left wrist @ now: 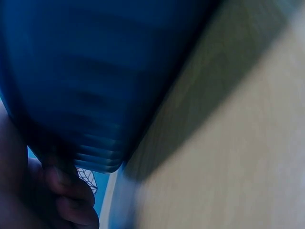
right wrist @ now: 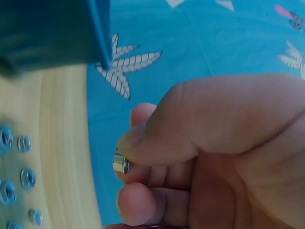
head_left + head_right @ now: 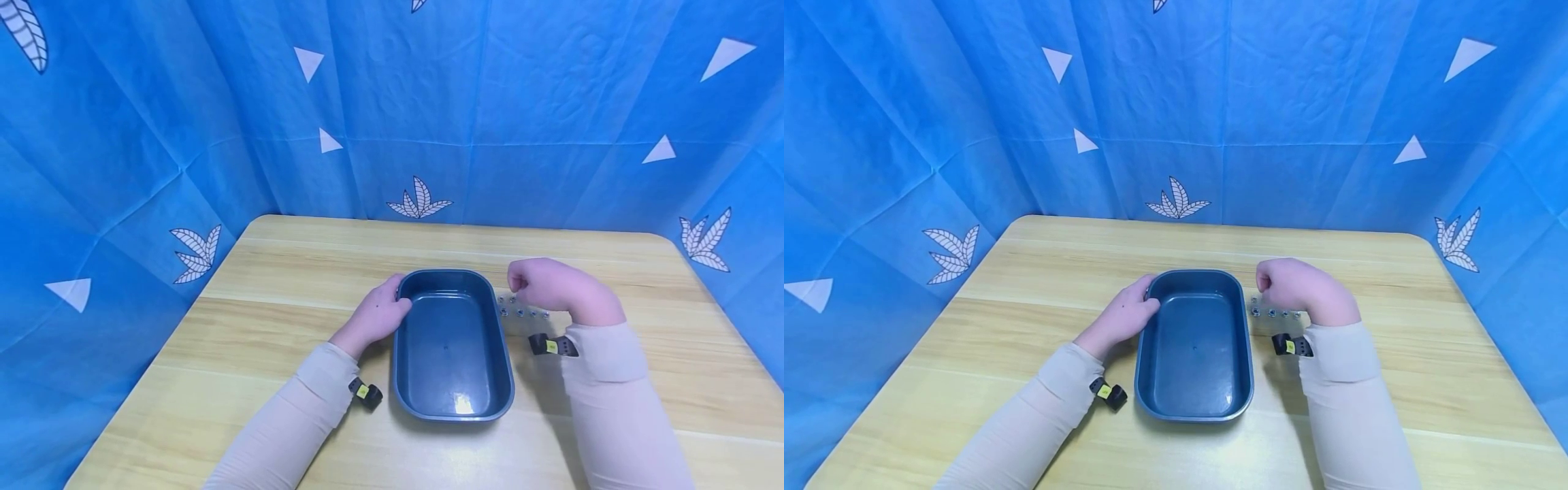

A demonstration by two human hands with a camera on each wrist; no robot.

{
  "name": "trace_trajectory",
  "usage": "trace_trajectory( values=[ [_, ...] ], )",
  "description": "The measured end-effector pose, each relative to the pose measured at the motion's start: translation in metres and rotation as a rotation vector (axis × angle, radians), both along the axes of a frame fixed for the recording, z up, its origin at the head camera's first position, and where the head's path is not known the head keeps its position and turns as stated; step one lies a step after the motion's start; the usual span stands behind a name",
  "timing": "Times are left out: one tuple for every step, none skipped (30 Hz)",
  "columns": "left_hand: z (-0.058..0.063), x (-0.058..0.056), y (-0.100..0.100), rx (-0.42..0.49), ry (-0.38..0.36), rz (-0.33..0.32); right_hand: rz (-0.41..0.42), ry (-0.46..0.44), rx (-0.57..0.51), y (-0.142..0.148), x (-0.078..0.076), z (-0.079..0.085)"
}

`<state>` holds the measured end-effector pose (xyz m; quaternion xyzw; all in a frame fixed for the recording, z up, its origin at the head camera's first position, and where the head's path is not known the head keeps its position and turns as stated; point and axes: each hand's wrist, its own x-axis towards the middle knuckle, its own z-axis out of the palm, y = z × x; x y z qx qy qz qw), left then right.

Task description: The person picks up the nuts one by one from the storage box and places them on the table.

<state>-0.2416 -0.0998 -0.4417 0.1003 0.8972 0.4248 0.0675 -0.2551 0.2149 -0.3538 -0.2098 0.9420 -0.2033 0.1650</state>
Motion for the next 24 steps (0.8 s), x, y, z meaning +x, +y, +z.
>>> trace_trajectory(
  values=[
    [0.000, 0.000, 0.000, 0.002, 0.001, -0.001, -0.004, 0.003, 0.001, 0.003, -0.001, -0.001],
    [0.000, 0.000, 0.000, 0.002, 0.000, 0.000, -0.007, 0.002, -0.001, 0.005, -0.003, -0.002],
    [-0.001, 0.000, 0.000, 0.002, -0.001, 0.000, -0.010, -0.001, -0.004, 0.008, -0.004, -0.004],
    [-0.001, -0.001, 0.000, 0.003, -0.001, 0.000, -0.015, -0.009, -0.007, 0.010, -0.005, -0.005],
    [-0.001, 0.000, 0.000, 0.004, -0.002, 0.000, -0.017, -0.014, -0.008, 0.013, -0.006, -0.006],
    [-0.001, 0.000, 0.000, 0.003, -0.003, 0.000, -0.023, -0.022, -0.011, 0.015, -0.007, -0.007],
    [-0.001, 0.000, 0.000, 0.003, -0.005, 0.000, -0.030, -0.027, -0.012, 0.017, -0.008, -0.008],
    [-0.001, 0.000, 0.000, 0.002, -0.005, 0.001, -0.036, -0.033, -0.015, 0.020, -0.009, -0.009],
    [-0.001, 0.000, -0.001, 0.002, -0.005, 0.000, -0.043, -0.037, -0.017, 0.022, -0.010, -0.010],
    [0.000, 0.000, -0.001, 0.004, -0.006, 0.000, -0.050, -0.042, -0.017, 0.025, -0.011, -0.012],
    [0.000, 0.000, -0.001, 0.005, -0.006, 0.000, -0.055, -0.045, -0.019, 0.027, -0.012, -0.013],
    [0.000, 0.000, -0.001, 0.005, -0.006, 0.000, -0.060, -0.050, -0.021, 0.030, -0.013, -0.015],
    [0.000, 0.000, -0.001, 0.006, -0.006, -0.001, -0.062, -0.055, -0.021, 0.032, -0.014, -0.016],
    [0.000, 0.000, -0.001, 0.006, -0.007, -0.002, -0.064, -0.061, -0.021, 0.034, -0.015, -0.018],
    [0.000, 0.000, -0.001, 0.007, -0.008, -0.004, -0.065, -0.067, -0.019, 0.036, -0.016, -0.020],
    [0.000, 0.001, -0.001, 0.008, -0.010, -0.004, -0.068, -0.075, -0.018, 0.039, -0.017, -0.022],
    [0.000, 0.001, -0.001, 0.009, -0.012, -0.004, -0.071, -0.085, -0.016, 0.041, -0.018, -0.024],
    [0.000, 0.000, -0.001, 0.010, -0.014, -0.005, -0.072, -0.091, -0.013, 0.043, -0.018, -0.026],
    [0.000, 0.001, -0.001, 0.011, -0.016, -0.004, -0.072, -0.097, -0.009, 0.045, -0.019, -0.028],
    [0.000, 0.000, -0.001, 0.012, -0.018, -0.004, -0.076, -0.107, -0.008, 0.047, -0.020, -0.030],
    [0.000, 0.000, -0.001, 0.013, -0.020, -0.003, -0.080, -0.116, -0.009, 0.049, -0.021, -0.032],
    [0.000, 0.000, -0.001, 0.015, -0.022, -0.003, -0.083, -0.121, -0.006, 0.050, -0.021, -0.034],
    [0.000, 0.000, -0.001, 0.015, -0.022, -0.004, -0.087, -0.127, -0.004, 0.052, -0.022, -0.036],
    [0.000, 0.000, -0.001, 0.018, -0.022, -0.006, -0.089, -0.132, -0.004, 0.053, -0.022, -0.038]
  ],
)
